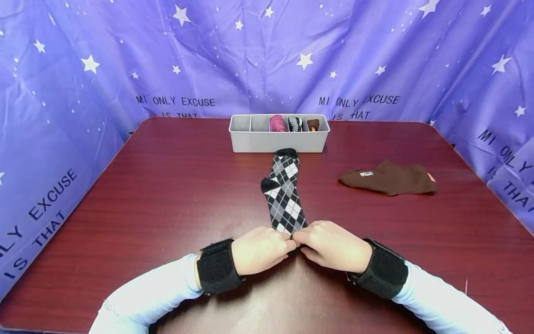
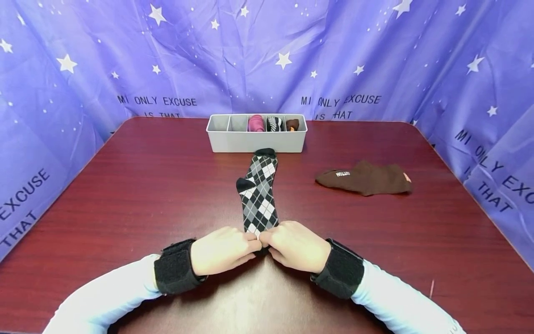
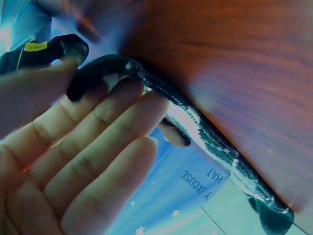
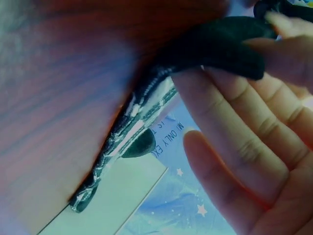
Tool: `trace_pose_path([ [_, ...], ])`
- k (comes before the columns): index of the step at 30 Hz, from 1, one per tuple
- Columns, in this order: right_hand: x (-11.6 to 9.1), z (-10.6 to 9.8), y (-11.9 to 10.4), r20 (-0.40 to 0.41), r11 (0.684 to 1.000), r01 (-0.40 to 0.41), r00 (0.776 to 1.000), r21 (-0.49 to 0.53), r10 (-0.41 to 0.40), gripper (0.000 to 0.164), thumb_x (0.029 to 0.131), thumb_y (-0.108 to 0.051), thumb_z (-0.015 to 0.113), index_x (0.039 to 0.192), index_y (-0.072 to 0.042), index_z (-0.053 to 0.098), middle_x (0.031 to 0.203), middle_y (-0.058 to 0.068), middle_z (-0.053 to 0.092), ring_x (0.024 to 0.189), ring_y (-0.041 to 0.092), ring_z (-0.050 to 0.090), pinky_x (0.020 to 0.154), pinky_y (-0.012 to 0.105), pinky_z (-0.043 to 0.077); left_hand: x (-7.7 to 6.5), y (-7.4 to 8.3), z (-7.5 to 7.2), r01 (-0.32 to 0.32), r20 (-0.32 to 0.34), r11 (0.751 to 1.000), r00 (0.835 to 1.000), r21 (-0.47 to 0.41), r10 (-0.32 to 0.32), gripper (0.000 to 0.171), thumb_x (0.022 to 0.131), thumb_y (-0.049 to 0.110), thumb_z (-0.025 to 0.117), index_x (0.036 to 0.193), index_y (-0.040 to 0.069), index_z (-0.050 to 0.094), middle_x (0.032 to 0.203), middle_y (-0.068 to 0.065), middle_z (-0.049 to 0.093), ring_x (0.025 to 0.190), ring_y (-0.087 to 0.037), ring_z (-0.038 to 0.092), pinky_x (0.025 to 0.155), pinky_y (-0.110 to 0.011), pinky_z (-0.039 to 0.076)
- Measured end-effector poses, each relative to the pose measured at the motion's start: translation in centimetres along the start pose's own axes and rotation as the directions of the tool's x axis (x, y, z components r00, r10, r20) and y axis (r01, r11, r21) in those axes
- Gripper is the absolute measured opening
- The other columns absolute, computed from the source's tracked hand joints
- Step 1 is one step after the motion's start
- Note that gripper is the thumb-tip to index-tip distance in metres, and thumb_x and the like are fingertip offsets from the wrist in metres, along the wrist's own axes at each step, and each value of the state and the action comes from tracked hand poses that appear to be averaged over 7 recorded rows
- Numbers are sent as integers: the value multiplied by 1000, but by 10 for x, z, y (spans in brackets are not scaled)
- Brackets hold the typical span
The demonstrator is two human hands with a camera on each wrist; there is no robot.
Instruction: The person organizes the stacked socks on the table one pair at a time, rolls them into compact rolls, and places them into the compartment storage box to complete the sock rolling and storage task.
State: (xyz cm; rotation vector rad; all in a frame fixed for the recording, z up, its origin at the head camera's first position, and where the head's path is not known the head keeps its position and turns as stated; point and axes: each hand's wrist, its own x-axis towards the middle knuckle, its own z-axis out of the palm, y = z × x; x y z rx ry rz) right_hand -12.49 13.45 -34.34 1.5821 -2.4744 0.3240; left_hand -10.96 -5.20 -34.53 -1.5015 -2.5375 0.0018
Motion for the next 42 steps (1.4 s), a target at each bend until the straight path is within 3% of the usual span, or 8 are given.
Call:
trace_pose_path([
  [6, 1, -1, 3, 4, 996, -80, 997, 28, 80, 23, 65, -6, 66, 75, -13, 46, 62, -9, 48, 56, 4, 47, 54, 21, 40, -2, -6, 2, 19, -81, 998, 996, -58, -24, 24, 73, 5, 57, 94, 13, 48, 65, 3, 55, 57, -9, 56, 47, -18, 42],
  [10, 0, 2, 6, -19, 997, -68, 997, 31, 68, 22, 66, -7, 66, 72, -15, 46, 63, -11, 46, 56, 2, 44, 53, 18, 39, -1, -9, 1, 39, -48, 993, 998, -114, -45, 23, 75, 4, 55, 94, 16, 51, 66, 4, 56, 58, -8, 56, 49, -18, 42],
  [14, -1, 4, 8, -21, 999, -31, 999, 18, 31, 20, 66, -7, 66, 66, -17, 48, 62, -12, 44, 55, 0, 42, 52, 16, 36, 0, -10, 1, 64, -1, 996, 998, -64, -64, 13, 76, 11, 57, 86, 19, 59, 74, 5, 57, 64, -9, 57, 53, -21, 44],
  [18, -2, 2, 8, 17, 999, -48, 999, 1, 48, 14, 66, -12, 67, 66, -19, 55, 68, -10, 44, 60, 1, 44, 57, 17, 38, -1, -10, 1, 53, -3, 999, 999, 10, -53, 4, 74, 21, 60, 77, 20, 63, 72, 6, 53, 62, -8, 55, 55, -22, 45],
  [23, -3, -2, 7, 56, 997, -81, 995, -8, 81, 14, 62, -21, 71, 68, -18, 59, 74, -8, 43, 69, 4, 44, 63, 20, 41, -2, -11, 0, 35, 5, 999, 999, 37, -35, 14, 71, 32, 64, 78, 20, 64, 74, 6, 52, 66, -9, 55, 60, -23, 45],
  [33, -1, -1, 7, 107, 993, -108, 988, -45, 112, 21, 60, -11, 70, 69, -17, 52, 65, -9, 48, 62, 6, 47, 60, 25, 39, -3, -11, 0, 35, 4, 998, 999, 42, -35, 6, 69, 17, 61, 75, 16, 60, 71, 5, 56, 63, -10, 56, 56, -25, 44],
  [36, -2, -2, 5, 133, 994, -90, 986, -58, 97, 17, 64, -11, 67, 68, -18, 52, 64, -11, 48, 61, 6, 47, 60, 24, 38, -3, -11, -2, 59, 18, 998, 998, -28, -58, 11, 70, 12, 58, 81, 14, 55, 68, 5, 57, 60, -10, 56, 52, -26, 44],
  [42, -4, -6, 1, 166, 998, -64, 984, -4, 64, 14, 68, -10, 64, 70, -19, 54, 66, -14, 50, 62, 3, 48, 61, 22, 38, -4, -12, -10, 138, 151, 968, 983, -211, -107, 17, 75, 8, 54, 88, 16, 46, 62, 6, 55, 54, -7, 53, 47, -24, 41],
])
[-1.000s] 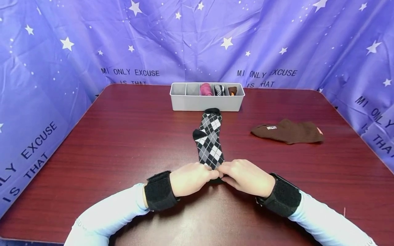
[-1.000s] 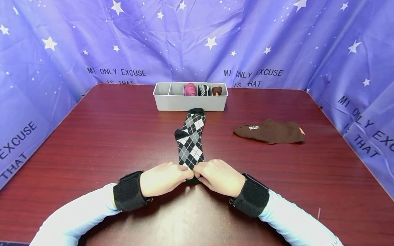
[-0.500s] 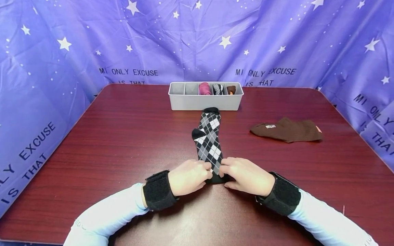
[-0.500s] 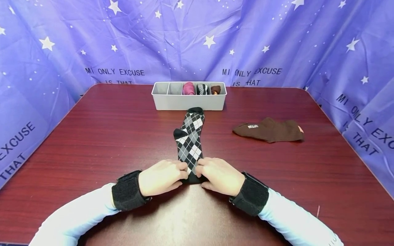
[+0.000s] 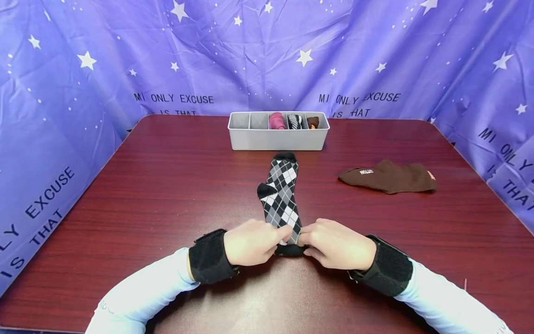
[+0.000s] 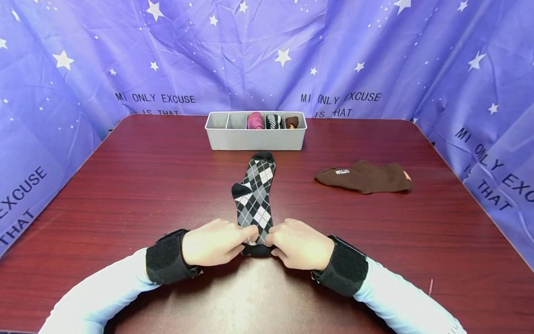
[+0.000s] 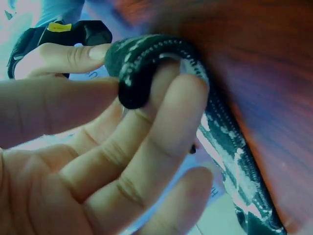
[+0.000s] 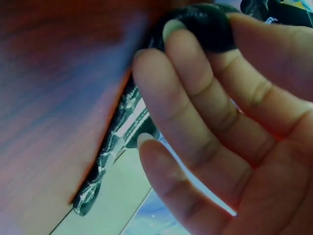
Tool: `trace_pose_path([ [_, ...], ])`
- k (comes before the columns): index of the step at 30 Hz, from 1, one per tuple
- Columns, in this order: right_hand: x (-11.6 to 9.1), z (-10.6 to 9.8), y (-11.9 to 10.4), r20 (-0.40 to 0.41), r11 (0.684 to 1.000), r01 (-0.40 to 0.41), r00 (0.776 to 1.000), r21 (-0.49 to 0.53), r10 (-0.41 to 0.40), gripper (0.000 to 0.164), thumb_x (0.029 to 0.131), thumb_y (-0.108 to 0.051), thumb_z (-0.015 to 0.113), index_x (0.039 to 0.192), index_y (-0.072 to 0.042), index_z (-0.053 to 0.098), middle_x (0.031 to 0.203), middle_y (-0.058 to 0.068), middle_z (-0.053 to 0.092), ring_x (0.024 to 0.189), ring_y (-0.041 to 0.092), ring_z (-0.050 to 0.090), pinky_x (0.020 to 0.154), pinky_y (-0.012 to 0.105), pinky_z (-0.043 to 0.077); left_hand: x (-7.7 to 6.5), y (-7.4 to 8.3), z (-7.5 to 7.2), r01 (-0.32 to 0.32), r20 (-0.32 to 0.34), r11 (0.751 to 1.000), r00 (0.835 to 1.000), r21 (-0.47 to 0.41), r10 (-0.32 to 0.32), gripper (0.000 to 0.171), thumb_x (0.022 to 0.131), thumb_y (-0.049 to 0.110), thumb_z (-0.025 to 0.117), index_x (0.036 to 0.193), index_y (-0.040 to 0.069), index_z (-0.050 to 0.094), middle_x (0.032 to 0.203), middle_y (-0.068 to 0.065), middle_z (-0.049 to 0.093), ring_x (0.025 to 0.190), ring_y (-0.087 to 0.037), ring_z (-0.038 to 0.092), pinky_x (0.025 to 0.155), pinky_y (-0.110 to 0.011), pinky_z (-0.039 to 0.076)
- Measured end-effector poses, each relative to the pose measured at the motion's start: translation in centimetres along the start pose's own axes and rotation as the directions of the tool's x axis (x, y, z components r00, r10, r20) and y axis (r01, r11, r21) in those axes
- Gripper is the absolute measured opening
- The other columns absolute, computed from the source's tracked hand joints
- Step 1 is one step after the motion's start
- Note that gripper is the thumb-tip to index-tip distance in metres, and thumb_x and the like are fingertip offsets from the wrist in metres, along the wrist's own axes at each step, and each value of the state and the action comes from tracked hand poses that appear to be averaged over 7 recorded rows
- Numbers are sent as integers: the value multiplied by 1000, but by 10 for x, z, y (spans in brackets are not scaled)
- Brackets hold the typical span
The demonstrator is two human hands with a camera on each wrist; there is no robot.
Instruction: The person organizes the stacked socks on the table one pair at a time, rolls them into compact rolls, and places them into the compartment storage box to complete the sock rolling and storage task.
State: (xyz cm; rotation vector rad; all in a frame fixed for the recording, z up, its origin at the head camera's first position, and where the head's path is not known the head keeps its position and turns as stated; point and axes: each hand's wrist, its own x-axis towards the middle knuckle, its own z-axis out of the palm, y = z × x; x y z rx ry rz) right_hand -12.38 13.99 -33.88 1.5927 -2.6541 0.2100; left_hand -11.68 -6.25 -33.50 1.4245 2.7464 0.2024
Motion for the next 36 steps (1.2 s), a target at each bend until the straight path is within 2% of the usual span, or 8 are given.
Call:
trace_pose_path([
  [3, 1, 0, 1, -11, 998, -38, 999, 44, 39, 17, 69, -10, 65, 77, -17, 52, 64, -15, 50, 57, 2, 45, 57, 20, 37, 0, 0, 1, 11, 2, 1000, 1000, 18, -12, 13, 75, 9, 54, 83, 17, 47, 66, 8, 55, 56, -7, 53, 48, -25, 41],
  [6, 2, 2, 2, -32, 996, -63, 997, 69, 66, 21, 69, -10, 66, 80, -17, 50, 62, -15, 50, 54, 1, 41, 53, 18, 36, -1, 0, 3, 10, -46, 997, 999, 76, -6, 11, 74, 11, 56, 79, 18, 50, 67, 8, 53, 59, -9, 54, 48, -25, 41],
  [12, 2, 5, 5, -85, 998, -58, 995, 14, 59, 18, 67, -11, 67, 69, -19, 50, 64, -15, 52, 57, 1, 45, 57, 21, 36, 1, 0, 9, 12, -195, 985, 980, 175, 23, 11, 69, 10, 60, 74, 18, 54, 71, 5, 49, 65, -10, 53, 50, -24, 42],
  [16, 3, 6, 6, -111, 997, -59, 992, -44, 54, 17, 66, -12, 67, 68, -19, 53, 65, -12, 50, 61, 4, 49, 58, 22, 36, 3, 2, 10, -19, -245, 984, 967, 180, 63, 15, 67, 7, 61, 76, 18, 56, 73, 6, 49, 66, -7, 53, 50, -23, 43],
  [20, 3, 6, 7, -108, 995, -79, 992, -54, 73, 15, 67, -13, 67, 69, -19, 54, 67, -11, 50, 62, 4, 49, 58, 22, 36, 2, 6, 10, -40, -226, 982, 971, 184, 82, 11, 68, 17, 64, 74, 17, 56, 72, 6, 50, 65, -8, 53, 52, -23, 43],
  [24, 5, 6, 6, -124, 995, -97, 988, -14, 94, 17, 66, -11, 68, 72, -19, 53, 69, -10, 52, 63, 3, 48, 60, 23, 37, 3, 6, 10, -14, -211, 980, 976, 201, 58, 15, 66, 23, 67, 74, 17, 56, 70, 7, 54, 64, -9, 54, 54, -24, 43],
  [33, 4, 6, 1, -141, 999, -44, 989, -22, 41, 28, 61, -33, 71, 73, -19, 50, 71, -11, 48, 61, 3, 41, 60, 23, 36, 3, 2, 11, 27, -180, 972, 984, 233, 16, 12, 67, 17, 64, 74, 16, 54, 60, 6, 55, 54, -10, 54, 48, -27, 41],
  [36, 5, 7, 0, -135, 999, -46, 990, -26, 42, 29, 60, -29, 72, 74, -18, 50, 72, -11, 49, 63, 3, 43, 62, 24, 37, 2, 0, 12, 21, -200, 974, 979, 227, 26, 21, 65, 14, 66, 79, 16, 52, 58, 6, 54, 53, -9, 54, 44, -27, 40],
])
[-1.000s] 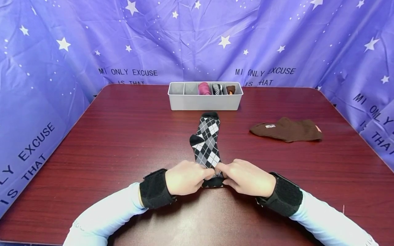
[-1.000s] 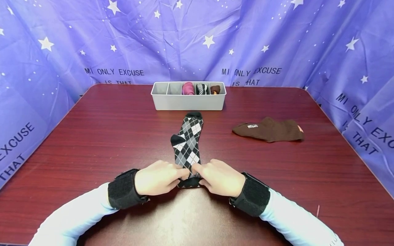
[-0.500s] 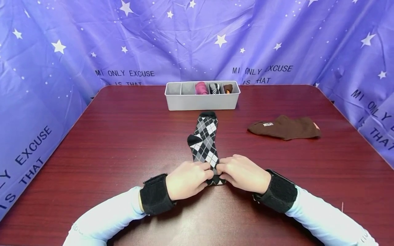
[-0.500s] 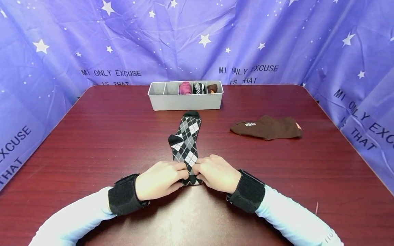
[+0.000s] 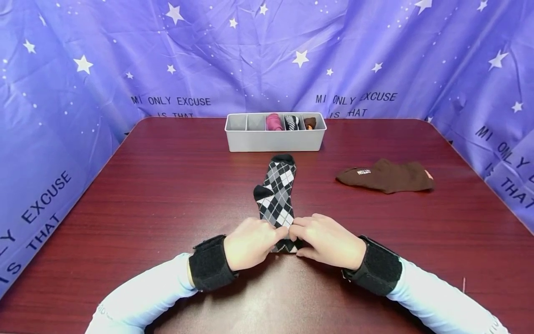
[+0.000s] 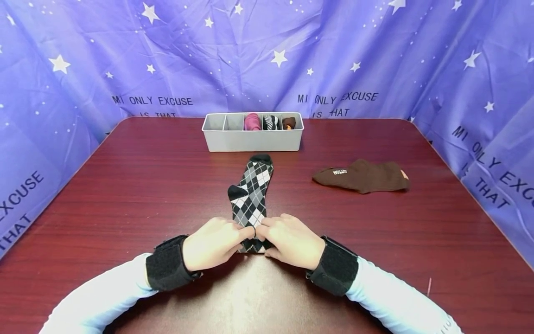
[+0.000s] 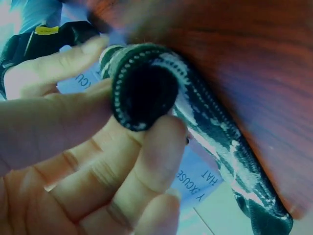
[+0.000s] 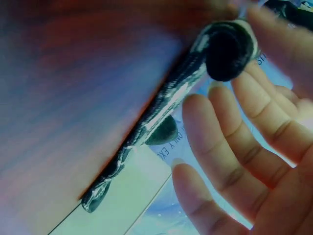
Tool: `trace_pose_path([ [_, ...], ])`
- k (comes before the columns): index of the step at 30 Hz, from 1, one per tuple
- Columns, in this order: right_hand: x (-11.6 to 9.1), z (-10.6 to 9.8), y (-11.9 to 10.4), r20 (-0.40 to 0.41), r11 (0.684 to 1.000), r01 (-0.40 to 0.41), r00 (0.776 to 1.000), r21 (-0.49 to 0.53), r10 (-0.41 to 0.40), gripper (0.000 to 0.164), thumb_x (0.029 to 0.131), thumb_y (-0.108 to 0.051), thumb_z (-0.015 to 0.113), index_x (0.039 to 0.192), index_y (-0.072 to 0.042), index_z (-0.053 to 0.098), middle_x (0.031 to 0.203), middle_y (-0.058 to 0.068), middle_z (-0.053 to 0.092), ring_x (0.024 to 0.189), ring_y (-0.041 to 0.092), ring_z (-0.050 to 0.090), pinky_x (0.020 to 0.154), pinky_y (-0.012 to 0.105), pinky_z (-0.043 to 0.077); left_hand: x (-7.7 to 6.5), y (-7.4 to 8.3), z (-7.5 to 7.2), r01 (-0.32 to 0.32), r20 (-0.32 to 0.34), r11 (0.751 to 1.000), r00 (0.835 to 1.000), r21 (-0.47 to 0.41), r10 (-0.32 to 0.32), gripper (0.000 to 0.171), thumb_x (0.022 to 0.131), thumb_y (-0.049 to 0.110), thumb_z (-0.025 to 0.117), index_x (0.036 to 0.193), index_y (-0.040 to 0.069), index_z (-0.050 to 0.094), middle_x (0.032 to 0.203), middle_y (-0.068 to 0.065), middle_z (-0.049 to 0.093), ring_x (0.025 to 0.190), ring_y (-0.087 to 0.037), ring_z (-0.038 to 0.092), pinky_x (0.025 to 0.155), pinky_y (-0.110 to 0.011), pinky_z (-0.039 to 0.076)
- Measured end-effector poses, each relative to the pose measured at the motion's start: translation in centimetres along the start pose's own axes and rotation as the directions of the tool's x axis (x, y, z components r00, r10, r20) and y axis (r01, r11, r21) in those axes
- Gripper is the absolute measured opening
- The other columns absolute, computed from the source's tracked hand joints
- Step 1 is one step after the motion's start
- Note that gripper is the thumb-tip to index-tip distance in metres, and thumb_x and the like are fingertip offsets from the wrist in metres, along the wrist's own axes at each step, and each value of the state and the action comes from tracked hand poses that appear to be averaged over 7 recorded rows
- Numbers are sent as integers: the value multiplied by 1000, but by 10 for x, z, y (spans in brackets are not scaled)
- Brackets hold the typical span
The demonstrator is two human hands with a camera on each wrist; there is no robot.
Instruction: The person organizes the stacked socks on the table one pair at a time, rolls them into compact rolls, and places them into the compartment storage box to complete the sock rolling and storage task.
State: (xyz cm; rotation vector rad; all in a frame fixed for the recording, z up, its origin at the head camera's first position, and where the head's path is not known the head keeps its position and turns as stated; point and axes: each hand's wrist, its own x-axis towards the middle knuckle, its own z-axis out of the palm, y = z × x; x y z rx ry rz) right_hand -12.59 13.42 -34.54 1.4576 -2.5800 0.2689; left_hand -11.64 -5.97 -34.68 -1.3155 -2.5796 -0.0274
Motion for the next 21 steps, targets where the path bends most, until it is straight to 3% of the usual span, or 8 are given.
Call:
trace_pose_path([
  [8, 0, 4, 0, -23, 1000, 14, 1000, -23, -14, 22, 64, -24, 70, 73, -18, 51, 70, -11, 50, 63, 4, 46, 61, 24, 37, -1, 5, -3, -11, -30, 1000, 999, 5, 12, 21, 64, 13, 66, 82, 20, 58, 74, 7, 55, 66, -8, 54, 49, -23, 42],
  [15, -1, 3, -1, -9, 999, 9, 1000, -31, -9, 18, 66, -22, 68, 74, -19, 52, 70, -11, 51, 63, 4, 47, 60, 23, 36, -1, 8, -4, -6, -2, 1000, 1000, 21, 6, 20, 64, 26, 69, 80, 19, 59, 74, 6, 53, 68, -9, 53, 51, -23, 42],
  [21, -1, 4, -2, -21, 999, 17, 1000, -43, -18, 17, 66, -22, 68, 72, -19, 53, 68, -11, 51, 63, 4, 47, 58, 22, 34, 0, 10, -2, 3, -19, 998, 1000, 68, -2, 12, 67, 21, 66, 75, 17, 58, 70, 5, 56, 61, -10, 54, 50, -24, 41],
])
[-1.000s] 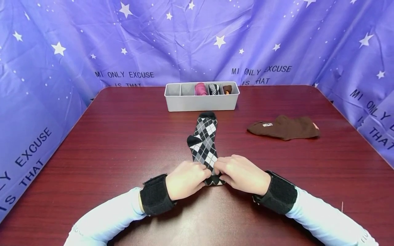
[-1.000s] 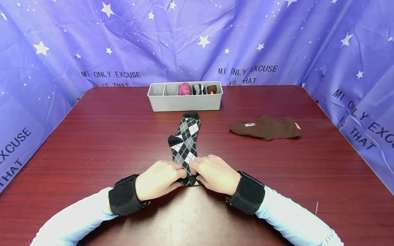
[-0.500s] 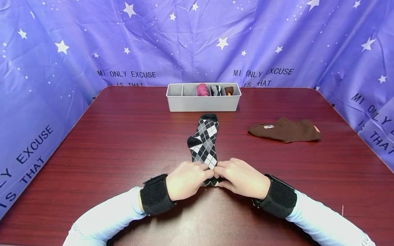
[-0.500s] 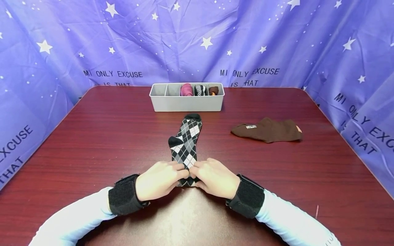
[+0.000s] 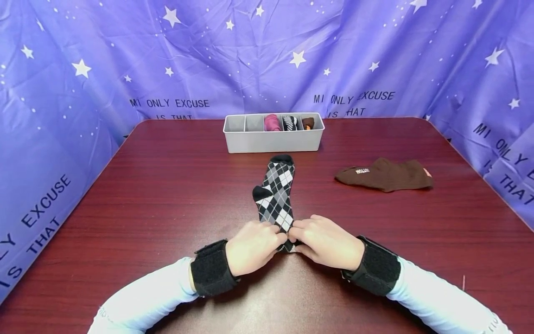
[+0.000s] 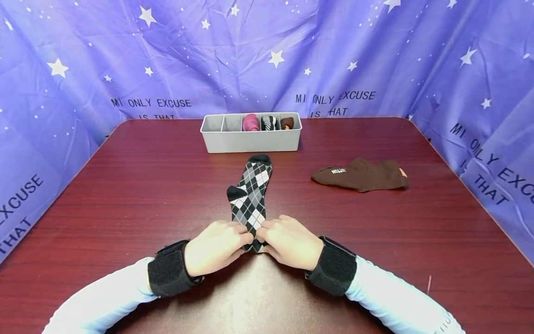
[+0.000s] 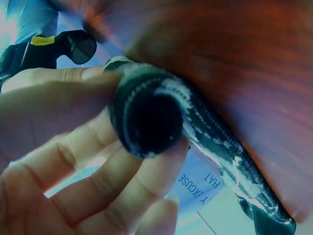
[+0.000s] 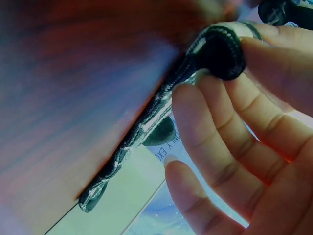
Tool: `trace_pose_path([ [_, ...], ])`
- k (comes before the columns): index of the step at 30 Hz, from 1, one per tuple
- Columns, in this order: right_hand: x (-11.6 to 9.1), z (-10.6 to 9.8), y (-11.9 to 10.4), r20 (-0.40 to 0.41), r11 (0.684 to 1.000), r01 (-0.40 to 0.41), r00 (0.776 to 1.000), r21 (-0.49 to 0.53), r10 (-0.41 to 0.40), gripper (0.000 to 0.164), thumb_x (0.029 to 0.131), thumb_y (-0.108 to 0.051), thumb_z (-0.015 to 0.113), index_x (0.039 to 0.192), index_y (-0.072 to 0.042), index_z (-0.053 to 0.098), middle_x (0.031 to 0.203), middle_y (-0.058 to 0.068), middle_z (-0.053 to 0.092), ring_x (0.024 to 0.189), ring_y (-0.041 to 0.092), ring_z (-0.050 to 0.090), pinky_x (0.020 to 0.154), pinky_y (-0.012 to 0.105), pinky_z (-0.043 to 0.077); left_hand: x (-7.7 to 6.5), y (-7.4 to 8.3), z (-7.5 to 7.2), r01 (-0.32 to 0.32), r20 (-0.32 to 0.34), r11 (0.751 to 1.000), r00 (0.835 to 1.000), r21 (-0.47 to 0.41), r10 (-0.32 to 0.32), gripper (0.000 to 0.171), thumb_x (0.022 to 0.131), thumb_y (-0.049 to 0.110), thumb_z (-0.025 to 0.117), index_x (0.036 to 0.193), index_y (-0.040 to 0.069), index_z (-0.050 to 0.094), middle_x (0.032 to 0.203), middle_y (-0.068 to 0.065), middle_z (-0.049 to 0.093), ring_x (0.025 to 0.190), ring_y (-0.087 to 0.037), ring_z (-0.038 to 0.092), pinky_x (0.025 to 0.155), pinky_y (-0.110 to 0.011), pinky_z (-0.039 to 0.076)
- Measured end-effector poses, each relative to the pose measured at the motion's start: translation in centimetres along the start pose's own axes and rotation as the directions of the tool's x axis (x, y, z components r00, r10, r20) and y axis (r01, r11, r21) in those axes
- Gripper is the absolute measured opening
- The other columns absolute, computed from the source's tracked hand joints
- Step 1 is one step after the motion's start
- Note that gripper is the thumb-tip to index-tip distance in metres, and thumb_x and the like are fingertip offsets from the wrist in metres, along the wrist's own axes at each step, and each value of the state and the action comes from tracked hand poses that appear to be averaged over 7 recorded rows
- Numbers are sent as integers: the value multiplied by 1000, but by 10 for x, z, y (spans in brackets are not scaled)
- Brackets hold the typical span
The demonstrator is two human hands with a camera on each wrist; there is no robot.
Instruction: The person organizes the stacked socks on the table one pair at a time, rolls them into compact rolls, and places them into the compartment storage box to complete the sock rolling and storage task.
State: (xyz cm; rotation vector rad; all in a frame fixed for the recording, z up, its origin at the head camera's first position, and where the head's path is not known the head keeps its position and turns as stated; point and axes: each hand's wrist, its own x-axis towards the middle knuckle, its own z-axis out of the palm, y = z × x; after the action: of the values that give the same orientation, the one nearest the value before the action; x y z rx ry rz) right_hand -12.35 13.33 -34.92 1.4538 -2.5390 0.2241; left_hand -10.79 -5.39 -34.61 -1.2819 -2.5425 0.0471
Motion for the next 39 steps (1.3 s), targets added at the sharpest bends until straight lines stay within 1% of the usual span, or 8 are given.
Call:
trace_pose_path([
  [9, -3, 4, -3, 10, 1000, -23, 1000, -8, 24, 19, 64, -22, 68, 72, -18, 51, 67, -11, 47, 62, 4, 43, 58, 22, 33, 1, 5, 3, -4, 45, 998, 999, 63, 2, 15, 64, 14, 66, 76, 17, 58, 70, 5, 57, 61, -10, 52, 48, -22, 38],
  [17, -3, 4, -3, 33, 999, -43, 998, -19, 44, 19, 65, -23, 68, 72, -17, 50, 67, -10, 47, 63, 4, 46, 61, 23, 34, 2, 8, 7, -10, 22, 993, 1000, 119, 8, 21, 63, 18, 68, 79, 17, 55, 70, 5, 57, 61, -12, 52, 50, -23, 38],
  [20, -3, 4, -1, 17, 1000, -27, 999, -15, 27, 17, 65, -19, 67, 70, -17, 51, 65, -10, 48, 62, 3, 47, 60, 22, 33, 2, 7, 8, -7, 17, 996, 1000, 87, 6, 25, 62, 20, 68, 82, 16, 52, 71, 5, 58, 62, -12, 53, 51, -24, 40],
  [24, -2, 3, -1, 29, 1000, 0, 1000, 13, 0, 15, 66, -15, 65, 69, -18, 51, 63, -12, 47, 60, 2, 47, 58, 21, 32, 0, 3, 6, 7, 21, 1000, 1000, -14, -6, 30, 60, 13, 68, 82, 14, 47, 65, 5, 57, 59, -12, 55, 50, -26, 41],
  [27, -1, 0, -2, 64, 999, -10, 998, 40, 8, 14, 68, -13, 64, 69, -20, 51, 63, -14, 47, 59, 1, 46, 57, 21, 33, -1, 1, 2, 26, 62, 997, 998, -79, -21, 31, 60, 7, 65, 83, 14, 46, 66, 5, 56, 60, -12, 57, 48, -27, 42],
  [31, 1, -3, -1, 98, 998, -37, 995, 58, 31, 14, 70, -11, 62, 69, -19, 51, 64, -13, 48, 59, 1, 45, 59, 22, 34, 1, -1, 0, 56, 109, 994, 993, -94, -46, 26, 63, 7, 63, 85, 16, 50, 74, 5, 57, 66, -13, 57, 50, -27, 43],
  [36, 3, -3, 1, 101, 996, -71, 993, 52, 65, 17, 71, -9, 62, 65, -18, 49, 61, -13, 44, 55, 1, 40, 58, 22, 33, 3, -1, 1, 87, 22, 992, 996, -95, -85, 22, 67, 8, 61, 85, 15, 50, 79, 4, 55, 68, -14, 55, 51, -27, 44],
  [39, 5, -1, 2, 100, 995, -90, 991, 32, 86, 18, 71, -9, 62, 63, -18, 49, 60, -13, 44, 53, 2, 39, 56, 23, 33, 3, 0, 1, 88, -28, 993, 995, -81, -91, 20, 69, 8, 60, 85, 14, 51, 79, 4, 53, 67, -13, 54, 50, -27, 44],
])
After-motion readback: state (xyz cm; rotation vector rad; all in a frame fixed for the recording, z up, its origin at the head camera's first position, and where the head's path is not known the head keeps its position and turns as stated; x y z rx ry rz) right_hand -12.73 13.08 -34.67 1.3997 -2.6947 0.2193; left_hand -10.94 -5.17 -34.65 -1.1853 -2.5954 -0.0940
